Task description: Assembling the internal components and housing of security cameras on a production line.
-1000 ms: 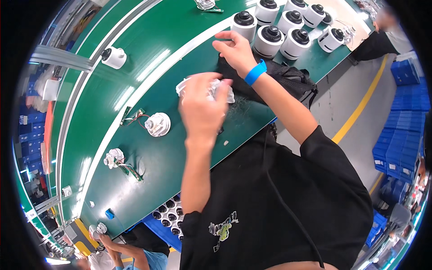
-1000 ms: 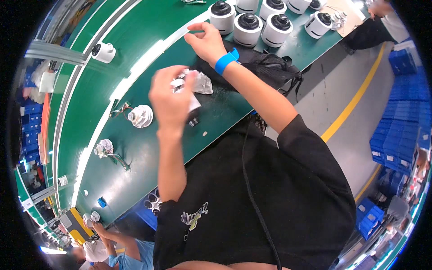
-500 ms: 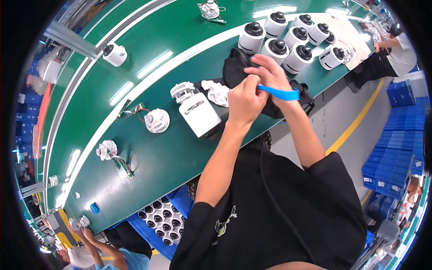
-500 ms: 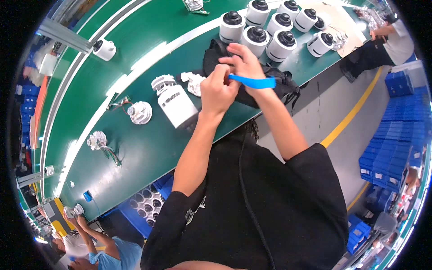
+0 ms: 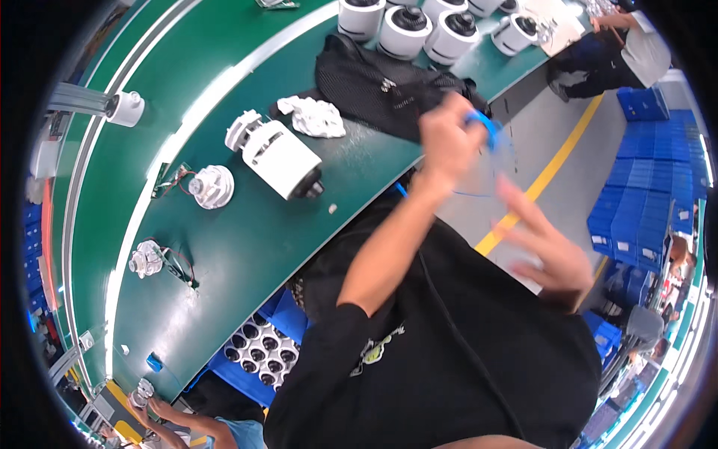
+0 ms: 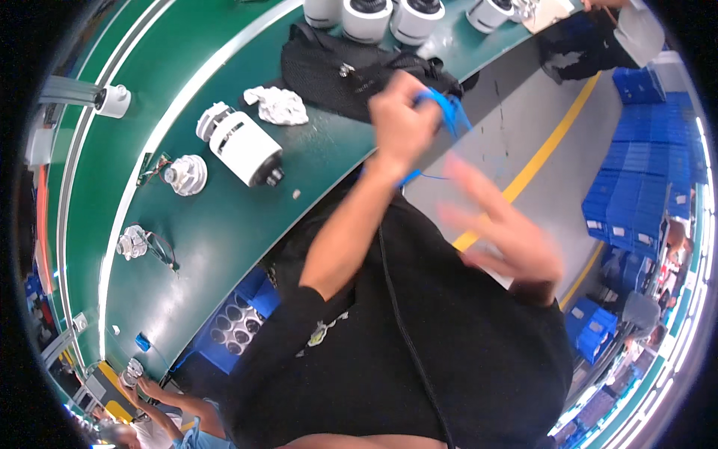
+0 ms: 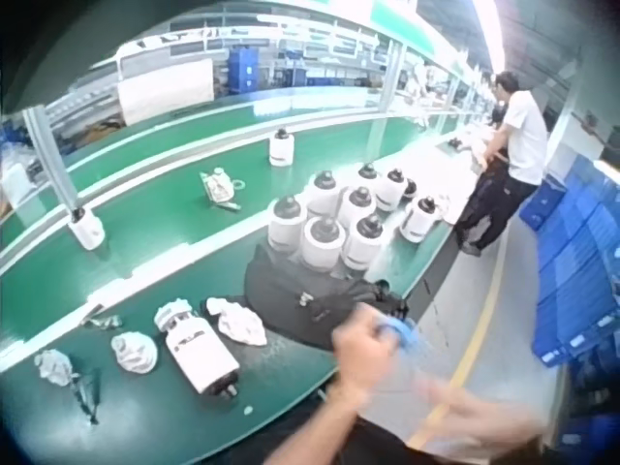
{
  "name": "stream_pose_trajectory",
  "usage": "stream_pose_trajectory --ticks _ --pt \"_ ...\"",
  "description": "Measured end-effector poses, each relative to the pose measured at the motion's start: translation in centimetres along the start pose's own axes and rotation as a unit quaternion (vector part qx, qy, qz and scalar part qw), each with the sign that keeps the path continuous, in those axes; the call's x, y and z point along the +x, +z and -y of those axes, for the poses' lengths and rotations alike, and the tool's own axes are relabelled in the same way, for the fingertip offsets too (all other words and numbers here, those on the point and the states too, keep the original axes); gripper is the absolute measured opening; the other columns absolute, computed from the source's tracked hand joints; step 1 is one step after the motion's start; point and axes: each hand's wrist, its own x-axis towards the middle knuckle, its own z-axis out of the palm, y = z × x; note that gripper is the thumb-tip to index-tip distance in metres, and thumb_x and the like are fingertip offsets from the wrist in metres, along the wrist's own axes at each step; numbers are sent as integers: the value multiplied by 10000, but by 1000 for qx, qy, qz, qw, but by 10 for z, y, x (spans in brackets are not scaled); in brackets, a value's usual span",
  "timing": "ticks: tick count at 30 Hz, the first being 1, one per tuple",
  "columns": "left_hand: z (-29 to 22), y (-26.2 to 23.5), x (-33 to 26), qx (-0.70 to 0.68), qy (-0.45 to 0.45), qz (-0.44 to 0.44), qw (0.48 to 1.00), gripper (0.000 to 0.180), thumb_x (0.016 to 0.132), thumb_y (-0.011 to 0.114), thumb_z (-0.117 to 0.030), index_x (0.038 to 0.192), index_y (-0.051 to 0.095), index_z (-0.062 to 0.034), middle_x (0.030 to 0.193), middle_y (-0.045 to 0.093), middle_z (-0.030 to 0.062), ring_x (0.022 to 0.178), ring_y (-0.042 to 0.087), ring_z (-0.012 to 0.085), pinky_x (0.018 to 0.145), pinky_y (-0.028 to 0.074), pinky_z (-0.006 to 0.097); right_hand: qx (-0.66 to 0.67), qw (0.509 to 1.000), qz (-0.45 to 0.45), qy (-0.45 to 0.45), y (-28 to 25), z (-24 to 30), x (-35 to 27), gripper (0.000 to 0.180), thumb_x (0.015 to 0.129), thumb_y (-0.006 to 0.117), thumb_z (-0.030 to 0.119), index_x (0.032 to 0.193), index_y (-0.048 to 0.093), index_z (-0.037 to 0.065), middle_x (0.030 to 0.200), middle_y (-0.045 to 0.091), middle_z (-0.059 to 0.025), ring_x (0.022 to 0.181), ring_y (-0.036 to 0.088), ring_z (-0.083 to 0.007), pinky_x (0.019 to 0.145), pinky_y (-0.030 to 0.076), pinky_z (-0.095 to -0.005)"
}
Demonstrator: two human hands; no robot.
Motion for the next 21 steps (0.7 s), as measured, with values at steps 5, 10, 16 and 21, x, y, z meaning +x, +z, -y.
stream_pose_trajectory --ticks 5,10,16,21 --pt "0 -47 15 -91 -167 39 981 119 732 623 3 836 567 23 686 616 78 541 609 100 436 479 251 260 910 -287 150 35 -25 -35 569 793 666 72 1318 455 11 1364 441 -160 1213 488 -272 990 408 -407" --pt "-18 -79 -6 -116 -201 19 972 124 799 599 24 922 591 15 815 614 58 672 602 87 524 494 219 382 829 -342 224 130 -97 34 588 822 638 39 1354 388 26 1309 483 -102 1137 529 -208 878 481 -326" --pt "-77 -146 -6 -140 -71 -120 980 157 859 514 13 1003 577 0 844 615 69 592 561 94 436 389 196 417 857 -257 157 141 -86 87 556 828 602 -6 1346 400 32 1278 517 -87 1084 555 -174 876 471 -301" --pt "-94 -134 -36 -59 -88 -47 993 170 800 589 19 968 607 8 878 621 38 733 556 62 642 450 194 445 860 -251 16 110 -52 106 604 768 671 28 1325 438 48 1169 567 -73 869 588 -114 711 468 -239"
